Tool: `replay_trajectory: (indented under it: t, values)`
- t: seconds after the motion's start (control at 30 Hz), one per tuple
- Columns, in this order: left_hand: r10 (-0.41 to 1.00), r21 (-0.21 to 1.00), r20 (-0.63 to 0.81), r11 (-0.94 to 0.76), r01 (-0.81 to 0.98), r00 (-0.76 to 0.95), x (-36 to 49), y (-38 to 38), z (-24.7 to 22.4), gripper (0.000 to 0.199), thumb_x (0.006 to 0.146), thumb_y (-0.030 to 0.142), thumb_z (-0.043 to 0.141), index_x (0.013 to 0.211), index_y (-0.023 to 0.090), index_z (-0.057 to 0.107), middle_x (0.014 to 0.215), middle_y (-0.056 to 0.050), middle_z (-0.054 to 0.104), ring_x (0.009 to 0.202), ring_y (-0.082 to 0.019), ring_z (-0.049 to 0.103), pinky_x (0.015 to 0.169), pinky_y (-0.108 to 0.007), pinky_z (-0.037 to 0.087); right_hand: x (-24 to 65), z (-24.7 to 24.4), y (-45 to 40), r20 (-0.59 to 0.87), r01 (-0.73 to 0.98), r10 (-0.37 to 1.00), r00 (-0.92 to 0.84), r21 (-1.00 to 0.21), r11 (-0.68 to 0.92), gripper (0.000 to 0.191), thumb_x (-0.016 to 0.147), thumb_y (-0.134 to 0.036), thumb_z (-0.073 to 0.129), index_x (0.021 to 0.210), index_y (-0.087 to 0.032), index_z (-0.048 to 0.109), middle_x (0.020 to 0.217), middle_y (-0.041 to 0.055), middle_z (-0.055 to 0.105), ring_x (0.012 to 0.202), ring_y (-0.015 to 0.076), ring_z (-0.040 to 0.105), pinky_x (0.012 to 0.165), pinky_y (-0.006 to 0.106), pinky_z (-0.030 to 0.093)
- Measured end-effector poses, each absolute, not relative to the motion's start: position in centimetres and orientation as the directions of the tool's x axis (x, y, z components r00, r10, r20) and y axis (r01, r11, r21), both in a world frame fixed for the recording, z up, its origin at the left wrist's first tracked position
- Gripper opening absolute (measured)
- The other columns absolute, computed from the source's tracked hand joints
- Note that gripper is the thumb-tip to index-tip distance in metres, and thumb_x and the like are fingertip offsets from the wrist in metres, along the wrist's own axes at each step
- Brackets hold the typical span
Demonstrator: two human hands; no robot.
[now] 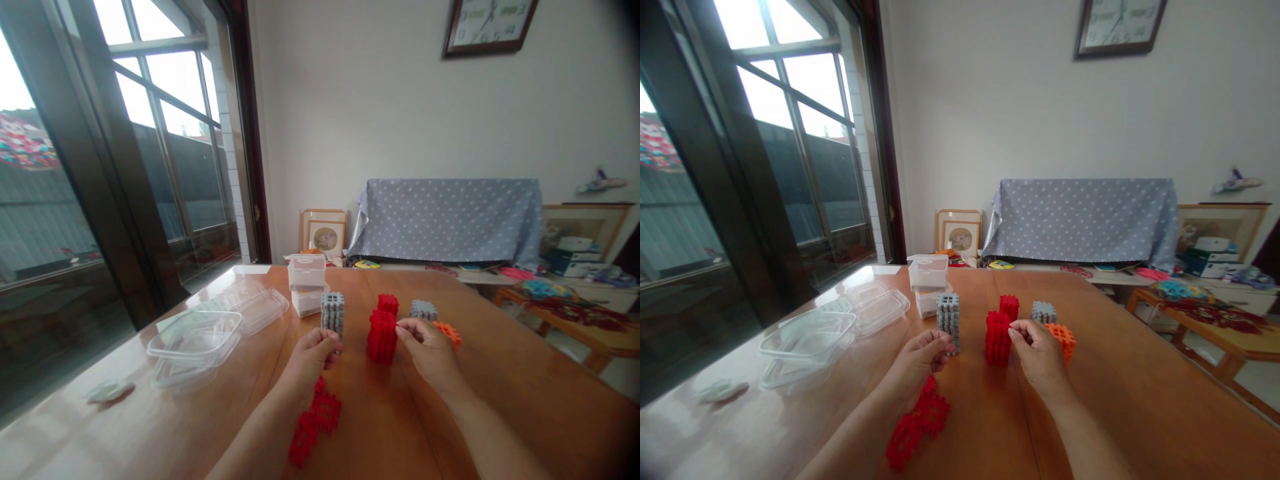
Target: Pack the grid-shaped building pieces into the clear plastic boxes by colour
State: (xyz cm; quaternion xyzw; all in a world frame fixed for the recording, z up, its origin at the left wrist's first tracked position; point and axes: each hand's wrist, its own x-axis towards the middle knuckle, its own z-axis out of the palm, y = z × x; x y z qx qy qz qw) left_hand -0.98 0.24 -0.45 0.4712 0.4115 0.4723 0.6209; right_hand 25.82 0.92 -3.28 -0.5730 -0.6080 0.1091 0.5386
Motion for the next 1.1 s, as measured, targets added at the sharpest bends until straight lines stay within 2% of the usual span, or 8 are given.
replay_trajectory:
  t: [0.33,0.5,0.57,0.67,0.8,0.97,1.03,1.1]
  values:
    - [0.981,0.987,-0.027,0.057,-0.15,0.194,-1.5,0.6,-0.5,0.03,0.082,0.043,0.066,0.091,0.015,0.059,0.088,-0.006,0.068,0.066,-0.009,0.053,0.064,-0.023,0.038,26.1,-3.2,0.8,0.512,0.603,0.831,0.216,-0.739,0.299,0.036,0.088,-0.051,0.057,0.105,-0.021,0.069,0.093,0.0044,0.072,0.079,0.0199,0.064,0.074,0.033,0.05]
    - [0.989,0.996,0.056,-0.064,0.054,0.134,-2.7,1.4,0.0,0.018,0.082,0.034,0.06,0.086,0.017,0.058,0.076,-0.002,0.063,0.064,-0.011,0.053,0.059,-0.023,0.036,23.9,-1.7,-1.6,0.565,0.618,0.797,0.214,-0.71,0.338,0.031,0.091,-0.049,0.057,0.099,-0.022,0.068,0.088,0.0037,0.07,0.078,0.0199,0.063,0.072,0.032,0.05]
    - [0.987,0.942,0.125,-0.151,0.299,0.104,-3.8,1.6,0.2,0.014,0.082,0.031,0.056,0.083,0.018,0.059,0.075,-0.002,0.062,0.065,-0.014,0.055,0.059,-0.024,0.036,22.3,-1.1,-3.0,0.583,0.629,0.798,0.152,-0.68,0.377,0.028,0.093,-0.047,0.055,0.097,-0.023,0.068,0.087,0.0036,0.069,0.078,0.0193,0.063,0.071,0.031,0.05]
    - [0.979,0.653,0.177,-0.19,0.733,0.096,-5.9,1.6,0.5,0.015,0.084,0.029,0.051,0.08,0.019,0.062,0.08,-0.006,0.066,0.074,-0.02,0.061,0.063,-0.028,0.037,19.5,-0.3,-5.1,0.52,0.647,0.851,-0.081,-0.621,0.442,0.027,0.094,-0.046,0.055,0.101,-0.024,0.069,0.094,0.005,0.068,0.084,0.019,0.063,0.075,0.031,0.051]
    - [0.992,0.344,0.037,-0.127,0.93,0.122,-7.7,1.3,0.3,0.02,0.086,0.027,0.047,0.085,0.018,0.066,0.095,-0.015,0.071,0.086,-0.03,0.066,0.07,-0.036,0.044,15.9,0.4,-7.4,0.284,0.661,0.839,-0.464,-0.519,0.541,0.054,0.088,-0.058,0.062,0.136,-0.033,0.059,0.14,0.009,0.057,0.127,0.0283,0.053,0.107,0.045,0.043]
    - [0.956,0.37,-0.041,-0.255,0.893,0.29,-7.8,1.8,-0.5,0.015,0.081,0.019,0.054,0.079,0.016,0.068,0.089,-0.018,0.072,0.089,-0.031,0.068,0.081,-0.04,0.048,13.4,0.2,-8.3,0.006,0.573,0.681,-0.732,-0.536,0.621,0.078,0.08,-0.071,0.064,0.149,-0.042,0.042,0.168,0.0048,0.016,0.151,0.0395,0.017,0.119,0.06,0.018]
    - [0.938,0.415,-0.027,-0.305,0.857,0.347,-7.4,1.8,-0.6,0.008,0.075,0.016,0.06,0.07,0.018,0.067,0.083,-0.017,0.071,0.09,-0.032,0.067,0.084,-0.038,0.048,13.1,0.2,-8.5,-0.001,0.551,0.656,-0.755,-0.542,0.634,0.071,0.083,-0.067,0.064,0.147,-0.043,0.045,0.168,0.0036,0.017,0.151,0.0388,0.018,0.12,0.06,0.016]
    - [0.924,0.45,-0.004,-0.339,0.826,0.382,-6.9,1.5,-0.7,0.011,0.073,0.015,0.063,0.063,0.02,0.065,0.075,-0.015,0.07,0.085,-0.031,0.067,0.081,-0.037,0.048,13.3,0.5,-8.6,0.044,0.57,0.686,-0.726,-0.52,0.636,0.059,0.084,-0.057,0.068,0.14,-0.042,0.055,0.162,0.0035,0.033,0.146,0.0354,0.032,0.118,0.055,0.024]
